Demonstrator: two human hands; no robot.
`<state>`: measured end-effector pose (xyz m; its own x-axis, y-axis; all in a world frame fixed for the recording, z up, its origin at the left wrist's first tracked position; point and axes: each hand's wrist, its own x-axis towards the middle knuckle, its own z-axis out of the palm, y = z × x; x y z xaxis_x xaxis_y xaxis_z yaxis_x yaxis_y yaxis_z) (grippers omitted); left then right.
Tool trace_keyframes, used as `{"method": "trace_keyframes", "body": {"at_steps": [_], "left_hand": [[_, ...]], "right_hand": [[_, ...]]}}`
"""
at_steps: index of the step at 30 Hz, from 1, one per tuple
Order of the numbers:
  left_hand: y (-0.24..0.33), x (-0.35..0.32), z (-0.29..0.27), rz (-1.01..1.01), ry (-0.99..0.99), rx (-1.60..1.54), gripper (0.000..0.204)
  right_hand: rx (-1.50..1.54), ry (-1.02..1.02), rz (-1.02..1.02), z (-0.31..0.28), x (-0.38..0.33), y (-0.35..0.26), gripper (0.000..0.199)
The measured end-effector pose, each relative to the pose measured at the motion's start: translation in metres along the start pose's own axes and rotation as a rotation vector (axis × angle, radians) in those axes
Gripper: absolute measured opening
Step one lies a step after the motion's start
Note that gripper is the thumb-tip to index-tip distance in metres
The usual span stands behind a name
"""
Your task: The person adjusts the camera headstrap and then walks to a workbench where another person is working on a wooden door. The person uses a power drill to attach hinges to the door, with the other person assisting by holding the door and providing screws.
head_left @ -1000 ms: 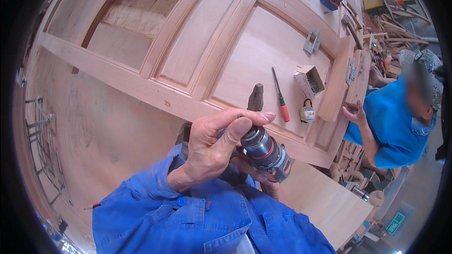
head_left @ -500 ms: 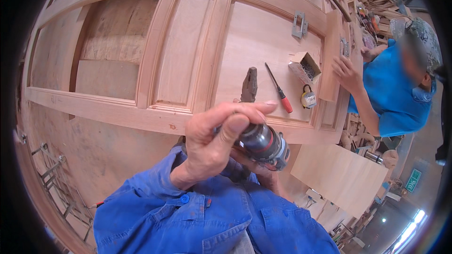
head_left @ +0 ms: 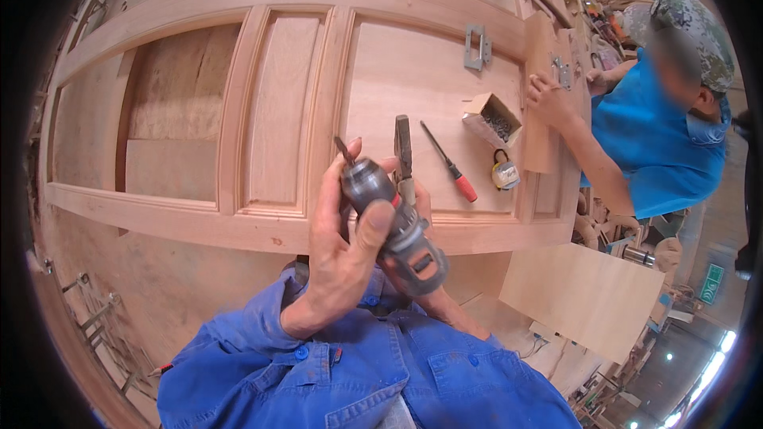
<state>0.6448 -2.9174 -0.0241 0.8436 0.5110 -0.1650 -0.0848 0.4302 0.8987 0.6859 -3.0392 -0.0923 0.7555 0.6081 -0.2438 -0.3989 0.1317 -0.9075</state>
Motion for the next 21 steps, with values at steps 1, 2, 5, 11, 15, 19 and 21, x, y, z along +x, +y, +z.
{"method": "trace_keyframes", "body": {"at_steps": [1, 2, 5, 11, 15, 19, 21], "left_hand": [[-0.003, -0.004, 0.000, -0.023, 0.054, 0.119, 0.060], [-0.003, -0.004, -0.001, -0.077, 0.068, 0.091, 0.054], [-0.016, -0.001, -0.010, -0.294, 0.125, -0.102, 0.050], [-0.008, 0.008, -0.050, -0.392, -0.063, -0.102, 0.053], [-0.011, 0.001, -0.060, -0.511, -0.195, -0.053, 0.050], [-0.020, -0.006, -0.069, -0.575, -0.268, 0.052, 0.044], [-0.024, -0.009, -0.072, -0.574, -0.285, 0.091, 0.043]], "right_hand": [[-0.282, -0.002, 0.106, -0.006, -0.004, 0.002, 0.079], [-0.359, 0.002, 0.041, -0.002, -0.003, 0.000, 0.078], [-0.727, -0.079, -0.232, -0.011, -0.002, 0.022, 0.079], [-0.320, -0.038, 0.361, -0.058, -0.037, 0.004, 0.097], [-0.129, -0.017, 0.063, -0.053, -0.022, -0.055, 0.094], [-0.243, -0.180, 0.133, -0.063, -0.022, -0.074, 0.064], [-0.789, -0.183, 0.015, -0.071, -0.024, -0.078, 0.051]]}}
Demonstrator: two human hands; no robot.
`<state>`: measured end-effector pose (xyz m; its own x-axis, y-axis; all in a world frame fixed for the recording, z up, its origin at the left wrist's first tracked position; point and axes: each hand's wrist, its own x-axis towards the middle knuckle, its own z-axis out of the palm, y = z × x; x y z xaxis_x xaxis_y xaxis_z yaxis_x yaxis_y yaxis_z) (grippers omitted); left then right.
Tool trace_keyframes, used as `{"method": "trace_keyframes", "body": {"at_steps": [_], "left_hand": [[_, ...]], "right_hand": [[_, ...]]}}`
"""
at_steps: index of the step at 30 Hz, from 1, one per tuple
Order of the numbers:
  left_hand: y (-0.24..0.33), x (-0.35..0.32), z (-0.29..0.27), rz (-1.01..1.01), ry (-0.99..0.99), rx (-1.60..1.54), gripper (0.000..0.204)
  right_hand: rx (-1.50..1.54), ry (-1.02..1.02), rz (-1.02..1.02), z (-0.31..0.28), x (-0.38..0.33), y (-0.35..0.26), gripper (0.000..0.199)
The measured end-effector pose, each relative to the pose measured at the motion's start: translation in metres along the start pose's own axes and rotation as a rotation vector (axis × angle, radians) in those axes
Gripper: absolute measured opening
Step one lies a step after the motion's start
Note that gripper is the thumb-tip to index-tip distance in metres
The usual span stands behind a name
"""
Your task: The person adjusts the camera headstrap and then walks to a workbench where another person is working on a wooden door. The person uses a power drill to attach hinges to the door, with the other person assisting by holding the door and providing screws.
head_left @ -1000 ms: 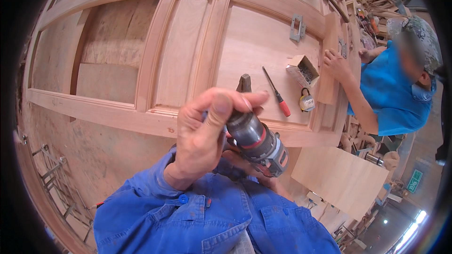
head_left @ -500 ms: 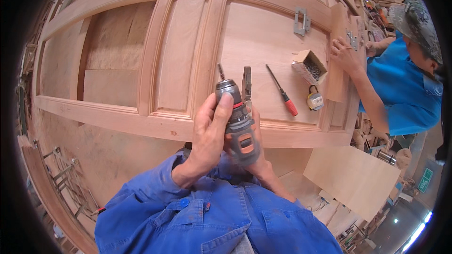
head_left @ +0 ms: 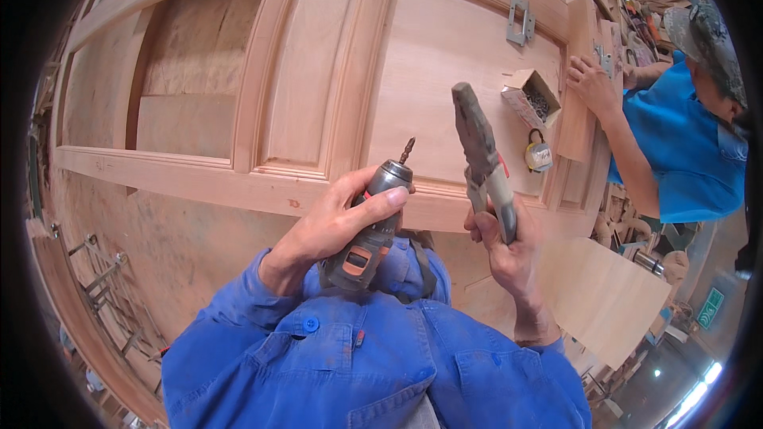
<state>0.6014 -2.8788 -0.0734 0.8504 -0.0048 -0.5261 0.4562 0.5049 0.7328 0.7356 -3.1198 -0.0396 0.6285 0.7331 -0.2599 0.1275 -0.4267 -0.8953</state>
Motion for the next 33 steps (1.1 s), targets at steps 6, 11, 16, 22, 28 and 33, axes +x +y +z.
{"method": "trace_keyframes", "body": {"at_steps": [6, 11, 16, 22, 28, 33], "left_hand": [[0.016, -0.009, 0.000, -0.104, -0.003, 0.060, 0.040], [0.006, -0.009, 0.001, -0.116, 0.015, 0.081, 0.037], [0.001, -0.006, 0.005, -0.085, 0.027, 0.113, 0.037], [-0.005, -0.008, 0.004, -0.028, 0.048, 0.130, 0.035], [0.007, -0.008, 0.015, 0.193, 0.023, 0.383, 0.034], [0.014, -0.005, 0.024, 0.137, 0.087, 0.555, 0.037]], "right_hand": [[-0.415, -0.025, -0.216, -0.004, 0.003, -0.003, 0.056], [-0.356, -0.073, -0.217, -0.006, 0.002, 0.004, 0.054], [-0.266, 0.006, -0.296, -0.007, -0.002, 0.009, 0.053], [-0.173, -0.019, 0.020, -0.018, -0.018, 0.023, 0.038], [0.284, -0.222, 0.578, -0.034, 0.001, 0.003, 0.026], [0.461, -0.315, 0.575, -0.045, -0.006, -0.009, 0.032]]}}
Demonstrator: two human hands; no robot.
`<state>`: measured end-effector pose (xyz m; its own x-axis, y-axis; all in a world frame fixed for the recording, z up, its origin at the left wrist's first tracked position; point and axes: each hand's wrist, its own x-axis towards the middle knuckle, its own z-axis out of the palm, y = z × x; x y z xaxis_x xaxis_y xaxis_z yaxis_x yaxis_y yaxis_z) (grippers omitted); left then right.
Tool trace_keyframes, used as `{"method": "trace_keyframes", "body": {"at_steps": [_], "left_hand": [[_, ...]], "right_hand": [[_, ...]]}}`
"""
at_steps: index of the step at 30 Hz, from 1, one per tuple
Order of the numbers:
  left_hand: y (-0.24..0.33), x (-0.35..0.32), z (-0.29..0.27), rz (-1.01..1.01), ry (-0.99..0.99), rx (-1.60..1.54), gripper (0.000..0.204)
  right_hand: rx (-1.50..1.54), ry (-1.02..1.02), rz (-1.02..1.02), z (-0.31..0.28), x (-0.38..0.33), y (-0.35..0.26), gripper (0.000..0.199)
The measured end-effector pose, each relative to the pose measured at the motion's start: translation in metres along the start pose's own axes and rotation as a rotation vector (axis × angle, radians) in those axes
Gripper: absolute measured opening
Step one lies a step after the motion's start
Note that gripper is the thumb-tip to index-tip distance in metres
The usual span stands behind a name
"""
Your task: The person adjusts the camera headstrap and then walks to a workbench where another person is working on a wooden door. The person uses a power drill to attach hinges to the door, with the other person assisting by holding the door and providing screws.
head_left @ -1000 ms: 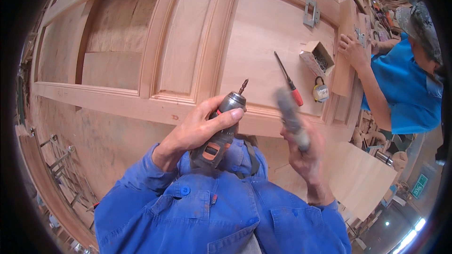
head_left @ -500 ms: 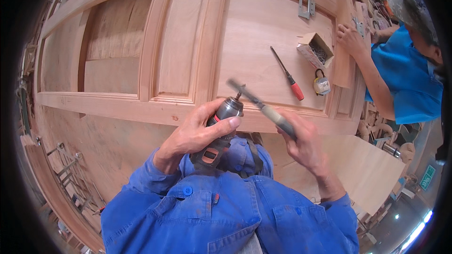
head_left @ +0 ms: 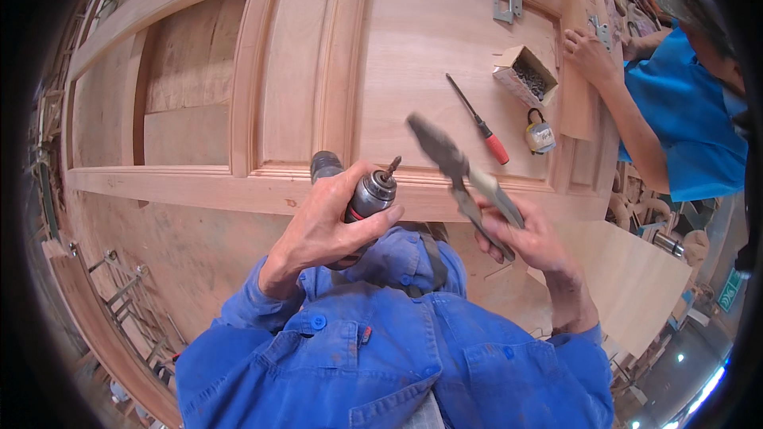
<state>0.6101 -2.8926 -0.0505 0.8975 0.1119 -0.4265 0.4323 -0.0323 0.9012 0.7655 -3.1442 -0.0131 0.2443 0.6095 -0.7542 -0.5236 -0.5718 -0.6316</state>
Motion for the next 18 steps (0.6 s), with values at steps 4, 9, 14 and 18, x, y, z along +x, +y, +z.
{"method": "trace_keyframes", "body": {"at_steps": [4, 9, 14, 18], "left_hand": [[-0.004, 0.000, 0.003, -0.022, -0.002, -0.024, 0.037], [-0.002, 0.000, 0.008, 0.002, 0.038, -0.042, 0.039], [0.001, -0.004, 0.018, -0.003, 0.049, -0.020, 0.041], [0.000, 0.002, 0.022, 0.074, 0.086, -0.008, 0.043]], "right_hand": [[-0.096, -0.080, -0.017, 0.003, -0.005, -0.001, 0.032], [-0.464, 0.307, -0.214, -0.031, 0.052, 0.037, 0.037], [-1.268, 0.695, -0.538, -0.047, 0.144, 0.097, 0.053], [-1.346, 0.813, -0.577, -0.036, 0.161, 0.105, 0.068]]}}
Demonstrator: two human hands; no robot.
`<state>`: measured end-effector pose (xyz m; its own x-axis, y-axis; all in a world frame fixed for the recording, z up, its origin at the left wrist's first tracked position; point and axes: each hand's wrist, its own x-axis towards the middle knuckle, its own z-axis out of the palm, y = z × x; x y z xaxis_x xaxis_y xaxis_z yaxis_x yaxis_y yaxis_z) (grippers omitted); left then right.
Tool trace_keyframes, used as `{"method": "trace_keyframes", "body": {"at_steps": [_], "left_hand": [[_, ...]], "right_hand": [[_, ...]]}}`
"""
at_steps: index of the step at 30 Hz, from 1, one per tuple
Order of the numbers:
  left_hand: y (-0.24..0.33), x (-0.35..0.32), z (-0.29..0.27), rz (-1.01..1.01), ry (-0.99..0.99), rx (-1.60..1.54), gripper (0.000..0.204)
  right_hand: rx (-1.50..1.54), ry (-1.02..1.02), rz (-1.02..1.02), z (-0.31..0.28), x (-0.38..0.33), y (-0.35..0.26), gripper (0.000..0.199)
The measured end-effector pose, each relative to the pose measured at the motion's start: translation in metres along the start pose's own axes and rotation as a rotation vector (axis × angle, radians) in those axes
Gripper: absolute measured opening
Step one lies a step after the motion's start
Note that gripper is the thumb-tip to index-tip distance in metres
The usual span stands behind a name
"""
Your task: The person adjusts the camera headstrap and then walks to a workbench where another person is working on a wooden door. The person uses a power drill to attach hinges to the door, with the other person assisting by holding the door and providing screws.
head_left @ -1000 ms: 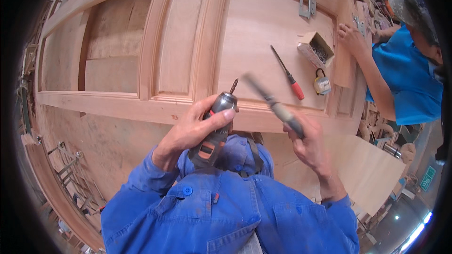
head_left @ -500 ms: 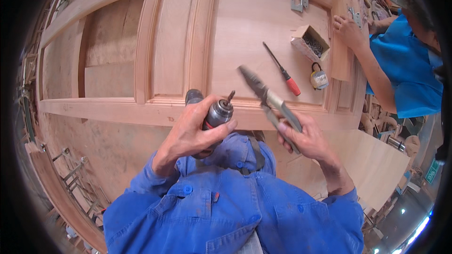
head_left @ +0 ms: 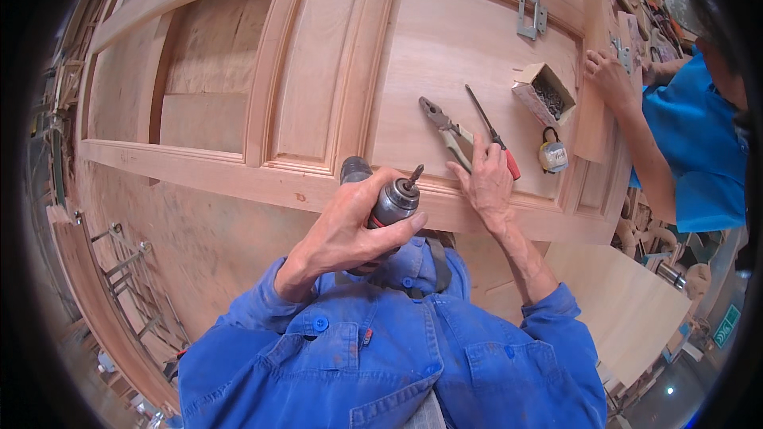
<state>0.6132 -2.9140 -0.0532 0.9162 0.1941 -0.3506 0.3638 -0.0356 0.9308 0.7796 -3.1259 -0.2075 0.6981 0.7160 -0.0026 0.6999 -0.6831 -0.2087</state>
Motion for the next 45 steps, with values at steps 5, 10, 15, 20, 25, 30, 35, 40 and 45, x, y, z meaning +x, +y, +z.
{"method": "trace_keyframes", "body": {"at_steps": [5, 10, 15, 20, 25, 30, 35, 40, 45], "left_hand": [[0.002, 0.002, 0.007, -0.069, -0.005, -0.017, 0.043], [0.013, 0.000, 0.013, -0.059, -0.063, -0.103, 0.045], [0.011, -0.017, 0.021, -0.112, -0.151, -0.166, 0.046], [0.004, -0.020, 0.026, -0.002, -0.128, -0.120, 0.047], [0.001, -0.015, 0.027, 0.018, -0.126, -0.216, 0.044], [0.010, -0.016, 0.031, -0.153, -0.139, -0.172, 0.039], [0.006, -0.008, 0.031, -0.088, -0.085, -0.022, 0.040], [0.007, -0.012, 0.030, -0.030, -0.024, -0.005, 0.038], [-0.010, -0.018, 0.019, -0.087, 0.012, -0.190, 0.038]], "right_hand": [[0.941, -0.079, -0.061, -0.094, 0.013, -0.055, 0.035], [1.392, -0.227, 0.067, -0.136, 0.012, -0.095, 0.015], [1.415, -0.093, 0.010, -0.136, -0.015, -0.092, 0.011], [1.610, -0.281, 0.227, -0.136, -0.009, -0.091, 0.012], [1.302, -0.066, 0.082, -0.148, -0.018, -0.096, 0.012], [1.542, -0.212, 0.286, -0.136, -0.011, -0.087, 0.011], [1.279, -0.104, 0.149, -0.144, -0.015, -0.090, 0.011], [1.451, -0.327, 0.057, -0.118, 0.003, -0.069, 0.013], [0.541, -0.048, -0.019, -0.038, 0.009, -0.031, 0.063]]}}
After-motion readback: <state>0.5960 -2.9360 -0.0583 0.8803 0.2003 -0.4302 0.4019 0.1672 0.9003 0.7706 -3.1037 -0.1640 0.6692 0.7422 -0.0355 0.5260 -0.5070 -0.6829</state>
